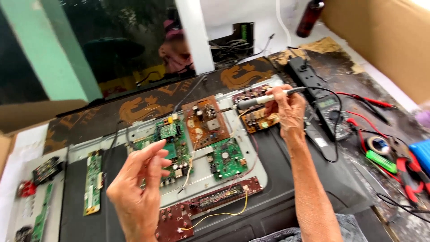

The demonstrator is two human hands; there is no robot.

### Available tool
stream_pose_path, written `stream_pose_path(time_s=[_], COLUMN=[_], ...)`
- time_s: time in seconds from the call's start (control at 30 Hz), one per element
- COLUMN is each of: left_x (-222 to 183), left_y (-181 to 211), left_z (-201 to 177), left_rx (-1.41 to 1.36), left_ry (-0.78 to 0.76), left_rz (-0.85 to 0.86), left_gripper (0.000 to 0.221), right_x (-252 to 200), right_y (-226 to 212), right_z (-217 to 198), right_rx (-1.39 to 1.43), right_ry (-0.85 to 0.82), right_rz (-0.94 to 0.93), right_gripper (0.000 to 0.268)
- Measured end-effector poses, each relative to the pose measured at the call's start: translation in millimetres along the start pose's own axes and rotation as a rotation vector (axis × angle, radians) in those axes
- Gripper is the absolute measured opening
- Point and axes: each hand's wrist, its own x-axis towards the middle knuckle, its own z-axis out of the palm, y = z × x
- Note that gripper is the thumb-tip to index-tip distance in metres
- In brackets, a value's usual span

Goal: Soldering and repairing electronic components on circuit boards inside a television.

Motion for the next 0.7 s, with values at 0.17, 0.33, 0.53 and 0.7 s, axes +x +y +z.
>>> stream_pose_path(time_s=[0.17, 0.33, 0.53, 0.7], left_x=[-5.6, -9.4, -13.3, -12.8], left_y=[9.5, 20.4, 17.0, 19.2], left_z=[3.0, 2.2, 0.5, 3.3], left_rx=[0.033, 0.063, 0.069, 0.080], left_ry=[-0.002, -0.004, -0.011, -0.011], left_rz=[0.043, 0.020, 0.031, 0.042], left_gripper=[0.022, 0.025, 0.025, 0.025], right_x=[6.8, 9.3, 38.8, 107.3], right_y=[-9.8, -32.2, -80.9, -116.0], right_z=[-12.8, -33.7, -52.5, -69.7], right_rx=[0.074, 0.070, 0.063, -0.021], right_ry=[0.186, 0.322, 0.408, 0.227], right_rz=[-0.093, -0.125, -0.131, -0.183], right_gripper=[0.028, 0.038, 0.041, 0.049])
